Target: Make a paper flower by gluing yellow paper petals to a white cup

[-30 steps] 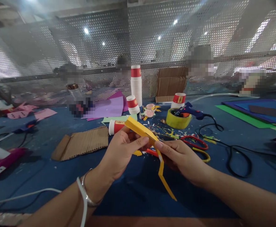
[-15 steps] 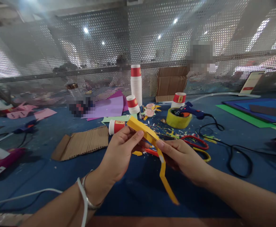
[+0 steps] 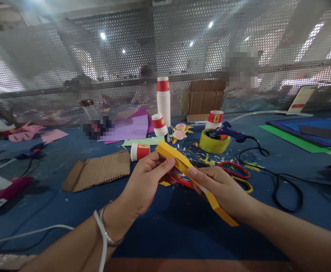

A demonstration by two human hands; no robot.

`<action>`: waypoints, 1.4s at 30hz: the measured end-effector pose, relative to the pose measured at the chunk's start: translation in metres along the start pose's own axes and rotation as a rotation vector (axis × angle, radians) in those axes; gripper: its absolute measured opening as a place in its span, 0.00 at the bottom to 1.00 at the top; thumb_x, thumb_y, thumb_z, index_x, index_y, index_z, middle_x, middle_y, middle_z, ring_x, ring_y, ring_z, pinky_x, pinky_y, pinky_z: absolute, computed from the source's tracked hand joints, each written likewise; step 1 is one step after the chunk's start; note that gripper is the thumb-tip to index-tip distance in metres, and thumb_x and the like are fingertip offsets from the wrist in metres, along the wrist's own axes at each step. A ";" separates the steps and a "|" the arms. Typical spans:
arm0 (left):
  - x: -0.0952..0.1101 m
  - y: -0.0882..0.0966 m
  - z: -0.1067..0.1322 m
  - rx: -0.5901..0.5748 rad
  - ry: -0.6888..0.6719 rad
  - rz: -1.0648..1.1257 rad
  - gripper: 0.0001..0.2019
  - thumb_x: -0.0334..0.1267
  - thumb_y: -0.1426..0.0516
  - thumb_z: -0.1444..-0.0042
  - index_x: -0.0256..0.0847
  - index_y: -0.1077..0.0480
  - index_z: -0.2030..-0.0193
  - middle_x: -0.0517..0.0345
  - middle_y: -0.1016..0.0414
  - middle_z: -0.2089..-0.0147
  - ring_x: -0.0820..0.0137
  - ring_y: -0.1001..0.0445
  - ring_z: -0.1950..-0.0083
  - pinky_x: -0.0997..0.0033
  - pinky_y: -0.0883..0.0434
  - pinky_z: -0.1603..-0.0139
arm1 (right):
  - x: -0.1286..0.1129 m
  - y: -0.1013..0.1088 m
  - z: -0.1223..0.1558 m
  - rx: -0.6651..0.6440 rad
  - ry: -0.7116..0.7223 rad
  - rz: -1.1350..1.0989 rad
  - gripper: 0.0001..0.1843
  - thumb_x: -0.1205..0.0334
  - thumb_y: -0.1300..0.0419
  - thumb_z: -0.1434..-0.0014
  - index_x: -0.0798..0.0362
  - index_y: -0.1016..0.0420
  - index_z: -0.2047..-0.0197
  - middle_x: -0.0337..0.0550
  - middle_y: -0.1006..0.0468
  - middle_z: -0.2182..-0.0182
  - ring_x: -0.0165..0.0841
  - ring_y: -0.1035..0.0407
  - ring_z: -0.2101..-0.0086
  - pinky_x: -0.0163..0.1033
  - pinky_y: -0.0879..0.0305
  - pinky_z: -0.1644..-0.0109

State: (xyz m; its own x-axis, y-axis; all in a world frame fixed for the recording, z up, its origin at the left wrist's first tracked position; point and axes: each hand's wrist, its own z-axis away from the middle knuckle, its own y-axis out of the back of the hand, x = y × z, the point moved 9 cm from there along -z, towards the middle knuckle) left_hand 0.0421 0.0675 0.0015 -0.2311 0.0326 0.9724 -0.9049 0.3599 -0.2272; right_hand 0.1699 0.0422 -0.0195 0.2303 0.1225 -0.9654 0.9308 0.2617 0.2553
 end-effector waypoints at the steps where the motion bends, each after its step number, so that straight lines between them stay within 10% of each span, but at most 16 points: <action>1: 0.000 0.000 0.000 -0.004 -0.003 -0.008 0.07 0.40 0.36 0.42 0.39 0.23 0.60 0.59 0.22 0.66 0.76 0.24 0.70 0.79 0.29 0.69 | 0.000 0.000 0.000 0.002 0.003 0.012 0.33 0.35 0.49 0.36 0.51 0.38 0.82 0.36 0.39 0.82 0.29 0.45 0.77 0.38 0.50 0.70; 42: 0.008 0.003 -0.001 -0.025 0.010 -0.187 0.08 0.40 0.39 0.40 0.37 0.26 0.61 0.57 0.19 0.70 0.73 0.19 0.71 0.77 0.23 0.69 | 0.007 -0.002 -0.001 -0.034 -0.022 -0.016 0.30 0.36 0.47 0.37 0.51 0.41 0.79 0.32 0.46 0.81 0.25 0.53 0.79 0.35 0.58 0.78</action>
State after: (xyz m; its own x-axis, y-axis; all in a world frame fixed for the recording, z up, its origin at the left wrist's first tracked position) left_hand 0.0383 0.0699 0.0084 -0.0562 -0.0279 0.9980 -0.9227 0.3833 -0.0413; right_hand 0.1694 0.0431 -0.0270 0.2224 0.0973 -0.9701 0.9243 0.2956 0.2416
